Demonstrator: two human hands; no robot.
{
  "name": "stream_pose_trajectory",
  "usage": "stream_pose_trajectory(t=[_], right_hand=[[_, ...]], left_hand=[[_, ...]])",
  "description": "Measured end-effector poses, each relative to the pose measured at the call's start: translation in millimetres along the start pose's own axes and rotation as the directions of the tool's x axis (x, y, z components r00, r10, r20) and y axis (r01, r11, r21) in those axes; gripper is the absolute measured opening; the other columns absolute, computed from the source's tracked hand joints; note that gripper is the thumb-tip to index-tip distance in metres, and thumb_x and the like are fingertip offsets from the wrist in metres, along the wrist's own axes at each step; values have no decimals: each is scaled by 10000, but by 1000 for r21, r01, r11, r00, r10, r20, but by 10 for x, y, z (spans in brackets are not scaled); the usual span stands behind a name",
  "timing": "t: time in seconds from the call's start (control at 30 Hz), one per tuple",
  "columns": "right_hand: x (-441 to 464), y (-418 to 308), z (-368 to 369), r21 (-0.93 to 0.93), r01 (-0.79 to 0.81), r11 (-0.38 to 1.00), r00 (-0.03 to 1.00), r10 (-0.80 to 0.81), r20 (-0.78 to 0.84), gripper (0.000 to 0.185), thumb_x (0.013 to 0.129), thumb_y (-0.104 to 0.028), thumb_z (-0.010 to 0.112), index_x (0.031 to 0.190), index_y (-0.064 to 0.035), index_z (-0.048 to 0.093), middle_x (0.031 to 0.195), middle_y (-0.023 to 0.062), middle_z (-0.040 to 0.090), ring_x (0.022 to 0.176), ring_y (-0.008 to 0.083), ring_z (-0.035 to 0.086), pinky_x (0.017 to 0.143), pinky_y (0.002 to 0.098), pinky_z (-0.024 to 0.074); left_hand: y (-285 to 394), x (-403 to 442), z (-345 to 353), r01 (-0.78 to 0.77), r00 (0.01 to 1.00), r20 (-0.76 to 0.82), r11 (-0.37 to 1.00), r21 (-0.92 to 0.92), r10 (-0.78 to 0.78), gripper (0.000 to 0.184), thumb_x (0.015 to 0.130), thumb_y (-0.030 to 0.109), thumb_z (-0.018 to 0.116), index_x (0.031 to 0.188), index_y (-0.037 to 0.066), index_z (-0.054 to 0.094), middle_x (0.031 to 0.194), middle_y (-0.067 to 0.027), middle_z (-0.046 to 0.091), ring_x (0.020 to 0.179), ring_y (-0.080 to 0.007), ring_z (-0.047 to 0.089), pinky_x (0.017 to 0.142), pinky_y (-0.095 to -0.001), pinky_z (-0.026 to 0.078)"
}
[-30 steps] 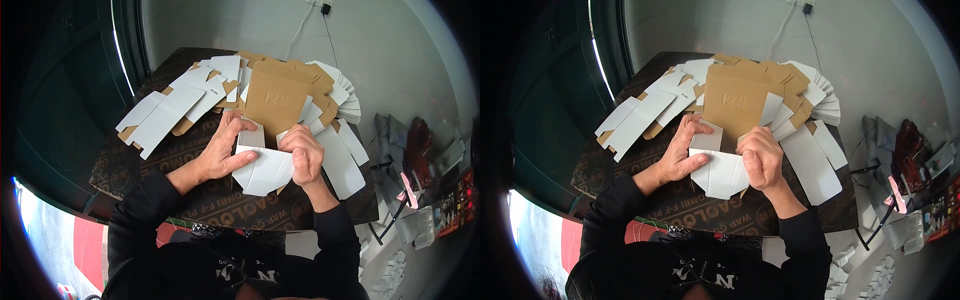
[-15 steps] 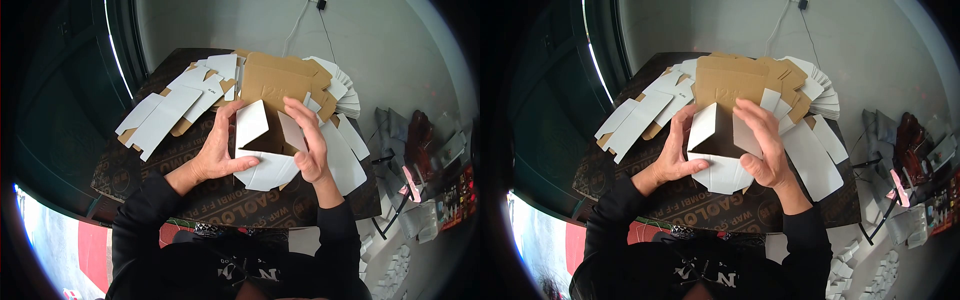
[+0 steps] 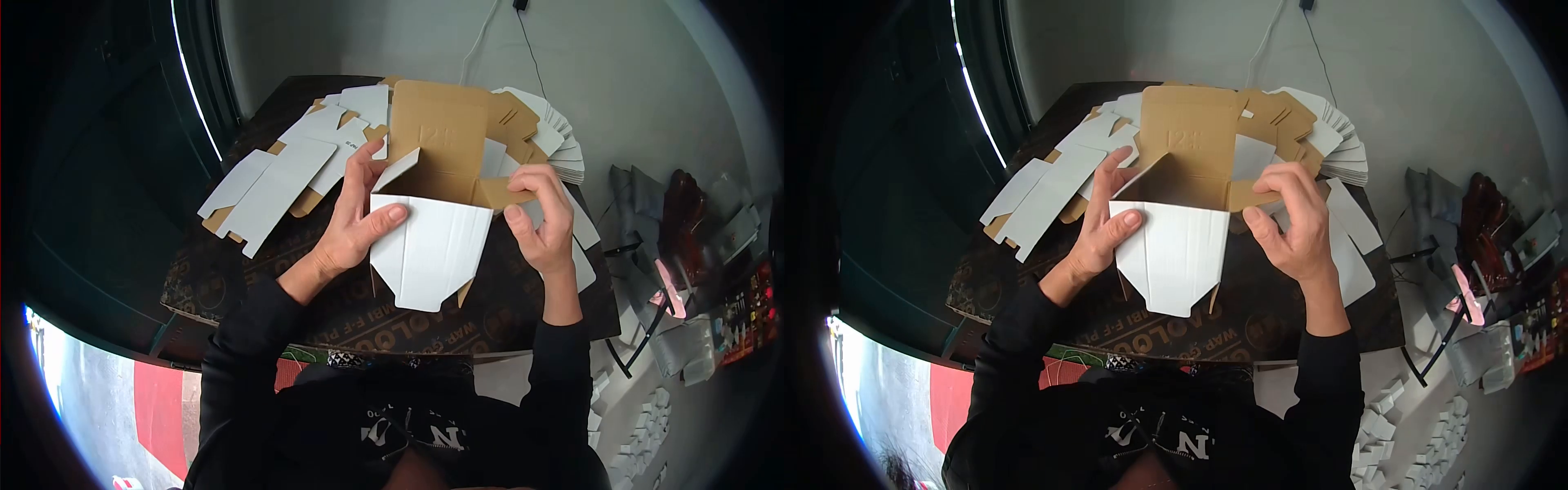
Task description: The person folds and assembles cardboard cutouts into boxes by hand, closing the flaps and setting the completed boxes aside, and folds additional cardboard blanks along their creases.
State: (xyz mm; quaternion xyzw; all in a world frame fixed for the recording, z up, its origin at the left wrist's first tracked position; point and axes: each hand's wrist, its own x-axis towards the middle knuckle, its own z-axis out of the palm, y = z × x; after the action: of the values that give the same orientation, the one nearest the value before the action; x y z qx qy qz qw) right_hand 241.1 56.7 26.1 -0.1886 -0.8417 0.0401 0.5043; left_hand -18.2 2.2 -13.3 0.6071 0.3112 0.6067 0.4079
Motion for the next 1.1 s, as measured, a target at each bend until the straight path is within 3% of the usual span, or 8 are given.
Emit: stream_pose_trajectory(t=[0.07,0.2,0.37,0.53,0.73,0.87,1.03,1.1], right_hand=[[-18,-65,-36,2,-64,998,998,64,2,182,840,-232,624,910,-68,583,917,65,589,851,211,506,854,317,382],[131,-247,-258,-182,47,982,909,33,415,162,826,-123,637,961,-39,605,843,55,613,750,212,540,835,312,411],[337,-458,-156,-306,94,948,807,107,581,257,847,-156,634,1071,-35,597,802,62,650,713,249,587,743,359,454],[508,-613,42,-242,-214,946,756,318,572,375,872,-154,629,1211,-20,537,826,101,682,690,290,621,685,396,472],[618,-725,164,-226,-148,963,635,268,725,400,900,-120,609,1264,-27,472,801,114,689,682,302,636,644,403,478],[653,-831,143,-405,-236,883,428,469,773,283,943,-116,565,1198,-1,525,767,125,670,644,279,616,627,355,467],[442,-608,69,-179,-392,902,430,352,831,184,952,-182,558,971,-1,585,727,141,628,640,236,567,616,344,466],[426,-549,-66,-50,-577,815,545,430,720,206,964,-165,550,908,21,620,778,107,646,641,180,529,625,296,455]], left_hand=[[-5,-19,5,32,999,-20,999,-39,-33,1123,757,424,819,1522,39,93,1289,-250,395,1164,-361,470,1002,-482,397],[-150,1,-65,-94,995,62,977,189,83,1123,768,397,818,1529,52,68,1269,-250,405,1154,-360,479,996,-476,400],[-107,-34,-25,-62,991,132,982,181,38,1157,770,371,829,1542,61,24,1263,-251,434,1137,-350,499,992,-466,405],[-80,-66,29,-54,976,218,987,153,20,1217,769,369,838,1555,68,-41,1253,-244,466,1120,-334,518,979,-454,409],[-60,-83,33,-21,944,325,967,252,-64,1252,769,332,848,1556,48,-83,1232,-230,500,1111,-319,529,972,-440,410],[-109,-60,-8,140,966,196,977,163,-171,1135,847,436,752,1557,4,-21,1222,-221,512,1116,-313,529,982,-414,398],[-114,-17,-128,216,956,202,976,10,-214,996,906,586,597,1543,-29,141,1237,-209,519,1116,-299,527,998,-400,390],[-121,71,-155,158,984,123,952,-264,-130,920,926,663,462,1513,-20,272,1267,-201,508,1129,-281,518,1018,-401,378]])
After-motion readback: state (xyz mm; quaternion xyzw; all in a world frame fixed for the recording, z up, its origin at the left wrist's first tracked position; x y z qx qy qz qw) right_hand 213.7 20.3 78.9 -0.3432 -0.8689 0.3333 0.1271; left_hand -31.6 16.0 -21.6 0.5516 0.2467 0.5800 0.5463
